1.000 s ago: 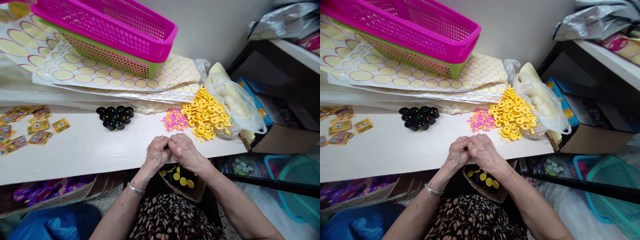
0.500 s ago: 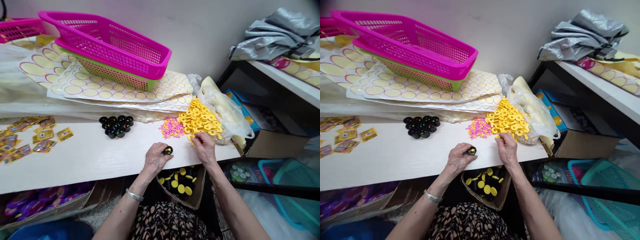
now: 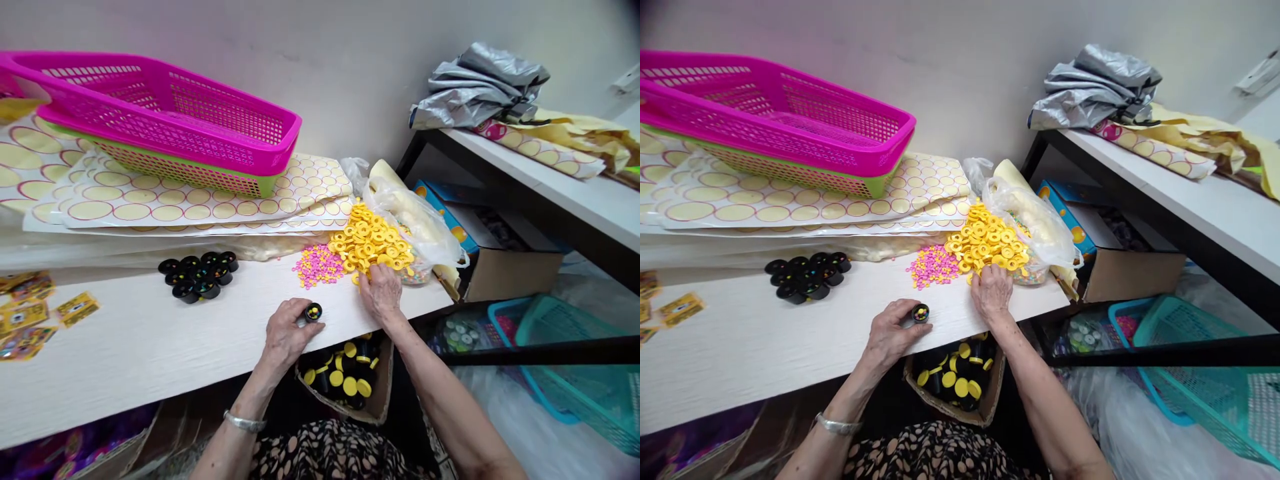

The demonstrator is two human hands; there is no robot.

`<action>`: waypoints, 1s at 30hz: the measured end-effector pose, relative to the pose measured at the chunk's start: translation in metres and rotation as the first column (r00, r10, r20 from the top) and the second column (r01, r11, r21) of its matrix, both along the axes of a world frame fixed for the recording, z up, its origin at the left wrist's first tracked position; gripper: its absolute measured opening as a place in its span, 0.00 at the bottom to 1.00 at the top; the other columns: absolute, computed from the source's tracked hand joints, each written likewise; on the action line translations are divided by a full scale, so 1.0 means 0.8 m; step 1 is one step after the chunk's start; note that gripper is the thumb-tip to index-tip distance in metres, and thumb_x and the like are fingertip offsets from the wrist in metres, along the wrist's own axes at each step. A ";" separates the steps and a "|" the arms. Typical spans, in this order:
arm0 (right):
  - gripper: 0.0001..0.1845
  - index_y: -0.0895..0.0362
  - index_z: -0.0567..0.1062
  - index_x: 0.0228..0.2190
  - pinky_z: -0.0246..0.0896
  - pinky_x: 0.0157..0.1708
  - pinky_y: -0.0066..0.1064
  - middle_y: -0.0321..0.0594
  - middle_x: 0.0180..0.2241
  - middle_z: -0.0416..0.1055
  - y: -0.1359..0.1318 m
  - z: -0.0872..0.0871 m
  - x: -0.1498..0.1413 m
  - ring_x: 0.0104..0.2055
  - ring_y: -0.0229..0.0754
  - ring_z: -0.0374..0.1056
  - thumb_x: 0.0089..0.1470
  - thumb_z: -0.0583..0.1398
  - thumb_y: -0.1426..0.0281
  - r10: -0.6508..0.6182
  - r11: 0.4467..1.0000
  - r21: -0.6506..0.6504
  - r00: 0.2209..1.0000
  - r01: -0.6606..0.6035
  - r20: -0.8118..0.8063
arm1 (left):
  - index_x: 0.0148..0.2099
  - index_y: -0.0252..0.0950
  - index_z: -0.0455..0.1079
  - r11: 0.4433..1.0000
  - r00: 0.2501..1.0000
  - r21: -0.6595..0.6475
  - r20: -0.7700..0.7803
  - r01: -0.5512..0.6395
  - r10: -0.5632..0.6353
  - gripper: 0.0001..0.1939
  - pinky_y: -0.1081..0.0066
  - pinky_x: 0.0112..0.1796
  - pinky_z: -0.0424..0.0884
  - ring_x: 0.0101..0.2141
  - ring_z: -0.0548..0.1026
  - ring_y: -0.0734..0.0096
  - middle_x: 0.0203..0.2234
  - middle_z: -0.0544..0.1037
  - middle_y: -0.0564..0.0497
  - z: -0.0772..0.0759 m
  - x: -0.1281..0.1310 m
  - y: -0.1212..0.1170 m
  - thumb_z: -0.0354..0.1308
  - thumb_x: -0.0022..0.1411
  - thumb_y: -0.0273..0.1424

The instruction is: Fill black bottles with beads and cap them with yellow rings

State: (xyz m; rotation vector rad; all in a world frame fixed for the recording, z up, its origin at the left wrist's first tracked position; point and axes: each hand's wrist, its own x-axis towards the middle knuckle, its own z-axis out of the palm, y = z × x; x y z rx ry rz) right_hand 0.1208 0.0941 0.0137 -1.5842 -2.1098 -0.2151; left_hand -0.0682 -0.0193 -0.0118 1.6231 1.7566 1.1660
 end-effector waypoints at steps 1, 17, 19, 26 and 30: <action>0.09 0.59 0.69 0.23 0.52 0.34 0.33 0.44 0.28 0.67 0.001 0.000 0.002 0.34 0.44 0.60 0.52 0.54 0.70 0.017 1.000 -0.008 0.999 -0.018 -0.032 | 0.37 0.38 0.72 1.000 1.000 -0.001 -0.001 0.000 0.000 0.14 0.65 0.40 0.67 0.38 0.71 0.65 0.34 0.75 0.50 0.000 0.000 0.000 0.65 0.45 0.31; 0.13 0.56 0.73 0.33 0.51 0.18 0.25 0.32 0.21 0.65 -0.065 0.044 -0.029 0.18 0.31 0.55 0.44 0.63 0.64 -0.144 0.600 -0.293 0.260 -0.745 -0.955 | 0.38 0.32 0.74 0.979 0.679 -0.066 0.711 -0.192 0.181 0.16 0.76 0.24 0.64 0.24 0.68 0.77 0.27 0.75 0.49 0.050 0.017 -0.028 0.60 0.51 0.40; 0.11 0.56 0.74 0.31 0.52 0.19 0.25 0.32 0.21 0.66 -0.089 0.049 -0.038 0.19 0.31 0.56 0.44 0.64 0.64 -0.177 0.491 -0.330 0.278 -0.806 -0.944 | 0.31 0.31 0.74 0.980 0.554 -0.195 0.811 -0.049 0.189 0.15 0.79 0.19 0.59 0.19 0.64 0.81 0.20 0.73 0.51 0.063 0.022 -0.036 0.61 0.50 0.39; 0.11 0.54 0.74 0.37 0.60 0.33 0.29 0.36 0.30 0.66 -0.123 0.059 -0.044 0.32 0.36 0.63 0.47 0.62 0.70 0.226 0.440 -0.324 0.453 -0.837 -0.862 | 0.23 0.29 0.71 0.952 0.370 -0.304 0.881 -0.031 0.294 0.12 0.81 0.16 0.52 0.14 0.58 0.86 0.13 0.67 0.56 0.072 0.027 -0.042 0.67 0.44 0.34; 0.09 0.56 0.72 0.37 0.59 0.34 0.28 0.39 0.35 0.65 -0.110 0.044 -0.045 0.35 0.37 0.62 0.50 0.60 0.72 0.404 0.587 -0.240 0.537 -0.773 -0.741 | 0.24 0.30 0.71 0.948 0.389 -0.296 0.865 -0.116 0.318 0.13 0.81 0.16 0.51 0.15 0.59 0.85 0.13 0.67 0.56 0.061 0.026 -0.032 0.66 0.44 0.36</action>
